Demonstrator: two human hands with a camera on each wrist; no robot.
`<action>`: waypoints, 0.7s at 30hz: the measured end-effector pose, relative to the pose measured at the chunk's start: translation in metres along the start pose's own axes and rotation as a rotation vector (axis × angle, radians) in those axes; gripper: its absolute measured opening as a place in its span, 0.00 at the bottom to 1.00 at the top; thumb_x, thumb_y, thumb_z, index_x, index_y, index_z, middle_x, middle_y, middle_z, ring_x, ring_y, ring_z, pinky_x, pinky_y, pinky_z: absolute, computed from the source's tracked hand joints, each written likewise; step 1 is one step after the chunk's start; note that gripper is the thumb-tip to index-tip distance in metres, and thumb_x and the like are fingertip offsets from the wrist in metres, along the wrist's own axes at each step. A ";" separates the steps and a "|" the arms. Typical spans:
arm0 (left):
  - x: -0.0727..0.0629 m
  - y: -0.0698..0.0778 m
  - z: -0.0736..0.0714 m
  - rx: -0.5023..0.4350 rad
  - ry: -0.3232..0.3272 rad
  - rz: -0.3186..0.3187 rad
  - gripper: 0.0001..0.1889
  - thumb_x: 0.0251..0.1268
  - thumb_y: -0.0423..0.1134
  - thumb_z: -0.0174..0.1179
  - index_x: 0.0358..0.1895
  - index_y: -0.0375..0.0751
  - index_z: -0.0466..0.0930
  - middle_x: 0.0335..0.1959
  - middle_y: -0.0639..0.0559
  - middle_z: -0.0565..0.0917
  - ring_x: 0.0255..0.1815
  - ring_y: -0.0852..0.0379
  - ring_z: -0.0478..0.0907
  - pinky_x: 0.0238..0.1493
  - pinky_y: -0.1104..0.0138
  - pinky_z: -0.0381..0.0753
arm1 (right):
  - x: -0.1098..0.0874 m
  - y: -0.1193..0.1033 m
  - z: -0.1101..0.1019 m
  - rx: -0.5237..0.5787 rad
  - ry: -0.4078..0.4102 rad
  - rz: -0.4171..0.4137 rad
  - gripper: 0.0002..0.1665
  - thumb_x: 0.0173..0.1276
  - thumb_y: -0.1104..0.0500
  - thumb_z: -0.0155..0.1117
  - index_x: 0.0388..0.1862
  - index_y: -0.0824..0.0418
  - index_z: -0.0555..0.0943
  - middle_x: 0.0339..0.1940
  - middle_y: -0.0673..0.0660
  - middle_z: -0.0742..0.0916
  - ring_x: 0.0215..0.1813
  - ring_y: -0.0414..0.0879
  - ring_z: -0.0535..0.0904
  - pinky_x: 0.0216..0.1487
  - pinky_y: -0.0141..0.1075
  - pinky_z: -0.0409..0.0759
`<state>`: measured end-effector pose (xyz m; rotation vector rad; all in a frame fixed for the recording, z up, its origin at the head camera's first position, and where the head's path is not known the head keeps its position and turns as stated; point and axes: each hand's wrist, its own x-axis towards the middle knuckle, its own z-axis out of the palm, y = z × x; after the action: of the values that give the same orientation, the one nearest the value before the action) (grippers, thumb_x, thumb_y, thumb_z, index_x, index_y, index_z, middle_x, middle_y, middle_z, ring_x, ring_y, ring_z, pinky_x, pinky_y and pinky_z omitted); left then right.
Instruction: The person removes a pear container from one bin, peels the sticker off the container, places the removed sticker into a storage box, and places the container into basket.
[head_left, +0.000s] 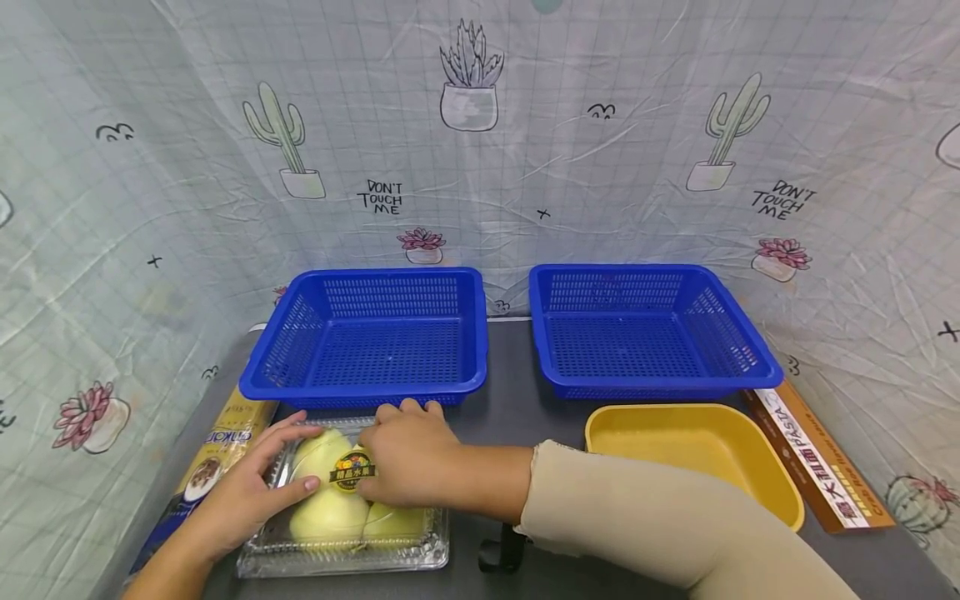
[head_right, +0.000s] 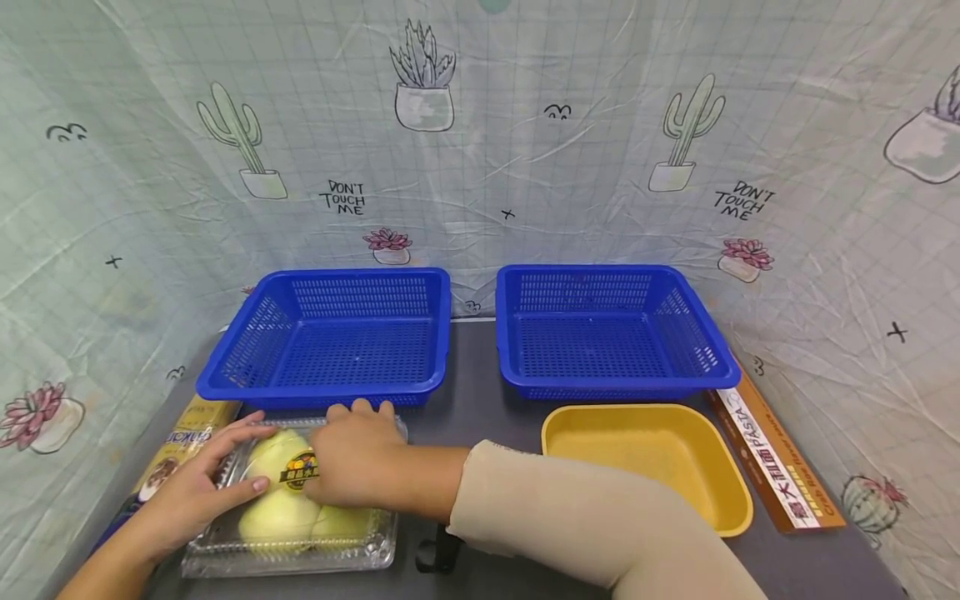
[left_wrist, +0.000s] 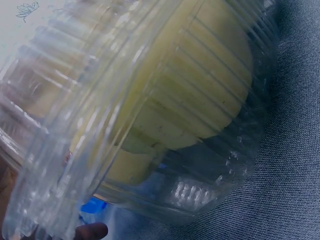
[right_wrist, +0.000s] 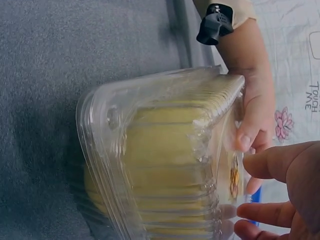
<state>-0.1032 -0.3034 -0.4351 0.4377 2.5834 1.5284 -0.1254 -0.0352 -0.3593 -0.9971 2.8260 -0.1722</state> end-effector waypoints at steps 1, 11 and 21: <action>0.000 0.000 0.000 0.002 -0.001 0.000 0.32 0.68 0.32 0.74 0.73 0.41 0.74 0.84 0.33 0.54 0.82 0.19 0.42 0.66 0.19 0.48 | 0.000 0.000 0.000 0.005 0.002 -0.001 0.26 0.67 0.33 0.72 0.63 0.36 0.87 0.44 0.41 0.81 0.43 0.42 0.70 0.48 0.43 0.70; 0.000 -0.001 0.000 -0.012 -0.005 0.006 0.32 0.68 0.31 0.73 0.74 0.41 0.74 0.85 0.33 0.53 0.82 0.19 0.41 0.65 0.17 0.46 | 0.003 -0.003 0.005 0.069 0.026 0.047 0.21 0.65 0.35 0.76 0.56 0.34 0.88 0.44 0.39 0.81 0.43 0.41 0.70 0.48 0.43 0.70; 0.000 -0.001 0.000 0.007 0.000 0.009 0.31 0.68 0.32 0.73 0.73 0.41 0.74 0.84 0.33 0.54 0.82 0.19 0.43 0.65 0.18 0.48 | 0.008 -0.004 0.011 0.204 0.077 0.093 0.11 0.63 0.44 0.79 0.34 0.34 0.82 0.36 0.37 0.78 0.41 0.39 0.70 0.52 0.46 0.69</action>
<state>-0.1030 -0.3036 -0.4357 0.4512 2.5911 1.5221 -0.1274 -0.0444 -0.3706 -0.8317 2.8430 -0.4874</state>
